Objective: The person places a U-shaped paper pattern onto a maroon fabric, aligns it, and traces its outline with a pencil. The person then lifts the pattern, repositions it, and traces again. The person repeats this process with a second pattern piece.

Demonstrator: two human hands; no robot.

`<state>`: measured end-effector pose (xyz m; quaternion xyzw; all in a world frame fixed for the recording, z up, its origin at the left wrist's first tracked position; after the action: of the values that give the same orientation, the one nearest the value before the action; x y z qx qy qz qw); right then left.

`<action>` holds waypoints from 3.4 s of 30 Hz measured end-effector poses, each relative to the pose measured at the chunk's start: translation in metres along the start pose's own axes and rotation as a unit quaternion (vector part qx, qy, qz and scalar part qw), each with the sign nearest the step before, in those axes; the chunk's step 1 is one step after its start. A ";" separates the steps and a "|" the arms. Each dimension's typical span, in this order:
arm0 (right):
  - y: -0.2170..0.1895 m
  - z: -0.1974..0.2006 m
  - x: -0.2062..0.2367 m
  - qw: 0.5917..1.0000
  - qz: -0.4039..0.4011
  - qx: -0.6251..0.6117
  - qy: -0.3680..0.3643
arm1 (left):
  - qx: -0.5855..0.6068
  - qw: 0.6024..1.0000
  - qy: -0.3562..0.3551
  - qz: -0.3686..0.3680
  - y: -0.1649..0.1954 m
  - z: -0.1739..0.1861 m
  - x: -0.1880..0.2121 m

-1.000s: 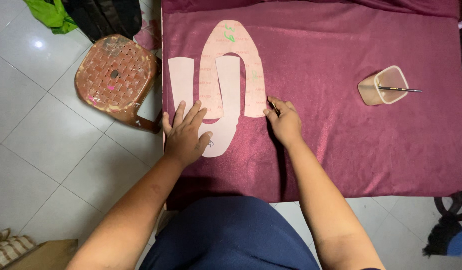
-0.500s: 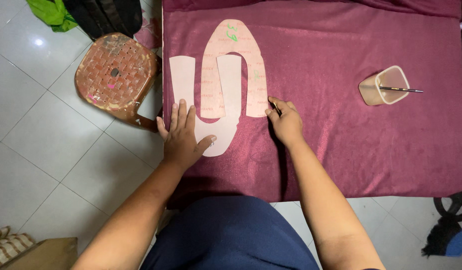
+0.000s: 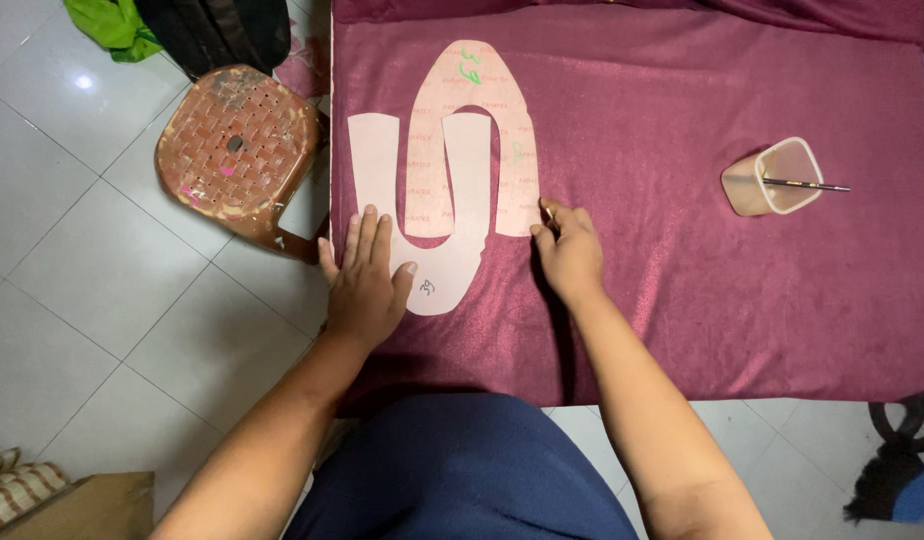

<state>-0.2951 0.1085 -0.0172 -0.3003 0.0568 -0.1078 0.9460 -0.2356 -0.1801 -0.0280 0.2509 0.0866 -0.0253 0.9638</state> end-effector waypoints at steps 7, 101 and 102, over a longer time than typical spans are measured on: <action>-0.027 -0.008 0.060 0.989 0.115 -0.076 -0.050 | -0.051 0.999 -0.010 0.004 -0.017 0.017 0.016; -0.001 -0.002 -0.017 0.998 0.031 0.036 -0.035 | -0.013 1.000 -0.018 -0.011 -0.023 0.020 0.014; 0.000 -0.003 -0.020 0.998 0.027 0.027 -0.044 | -0.017 1.000 -0.020 -0.014 -0.023 0.020 0.013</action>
<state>-0.3147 0.1113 -0.0184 -0.2772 0.0202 -0.0705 0.9580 -0.2216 -0.2096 -0.0241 0.2326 0.0707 -0.0421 0.9691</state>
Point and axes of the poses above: each hand's wrist, its own x-axis away from the middle knuckle, its own z-axis out of the back of the hand, y = z × x, the point moved 4 cm from there along -x, towards the middle knuckle, and after that the axes turned 11 degrees about y, right-handed, at the moved point
